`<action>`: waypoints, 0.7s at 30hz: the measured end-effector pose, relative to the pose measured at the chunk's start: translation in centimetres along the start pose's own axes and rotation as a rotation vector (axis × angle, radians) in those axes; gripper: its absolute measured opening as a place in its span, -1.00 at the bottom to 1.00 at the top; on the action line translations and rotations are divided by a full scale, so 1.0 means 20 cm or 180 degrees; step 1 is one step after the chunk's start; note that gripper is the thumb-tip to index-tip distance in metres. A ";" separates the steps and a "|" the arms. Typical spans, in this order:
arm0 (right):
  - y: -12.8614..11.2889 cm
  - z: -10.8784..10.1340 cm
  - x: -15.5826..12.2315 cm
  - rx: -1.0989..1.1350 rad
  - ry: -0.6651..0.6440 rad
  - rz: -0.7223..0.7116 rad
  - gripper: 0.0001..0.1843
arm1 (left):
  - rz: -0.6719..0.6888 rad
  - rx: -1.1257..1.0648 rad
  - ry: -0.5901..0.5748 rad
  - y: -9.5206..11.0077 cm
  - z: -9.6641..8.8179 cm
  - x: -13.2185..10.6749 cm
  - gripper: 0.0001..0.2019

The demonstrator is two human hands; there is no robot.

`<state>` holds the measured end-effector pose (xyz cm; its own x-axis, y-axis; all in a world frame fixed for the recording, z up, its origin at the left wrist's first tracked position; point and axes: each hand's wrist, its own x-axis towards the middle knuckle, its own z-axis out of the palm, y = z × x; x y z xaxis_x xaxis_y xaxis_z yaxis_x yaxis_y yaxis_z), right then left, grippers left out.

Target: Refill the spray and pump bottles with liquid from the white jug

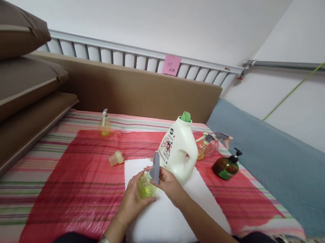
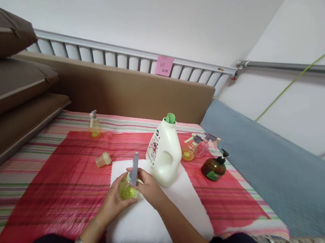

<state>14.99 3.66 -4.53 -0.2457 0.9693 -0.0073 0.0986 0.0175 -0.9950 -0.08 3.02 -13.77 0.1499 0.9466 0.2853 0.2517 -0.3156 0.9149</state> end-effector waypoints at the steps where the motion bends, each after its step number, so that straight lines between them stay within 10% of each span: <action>1: 0.01 0.01 0.00 0.0035 0.0071 -0.0014 -0.60 | 0.0014 -0.0004 -0.0031 0.00 0.00 0.00 -0.19; 21: 0.07 0.14 -0.01 -0.0081 0.0750 -0.0332 -0.67 | 0.0258 -0.0064 0.0122 -0.11 0.03 -0.01 -0.25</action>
<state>12.57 2.80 -6.24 -0.0248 0.9923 0.1217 0.1095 0.1237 -0.9863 0.00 3.54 -15.97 0.1324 0.9199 0.3691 0.2208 -0.3904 0.8938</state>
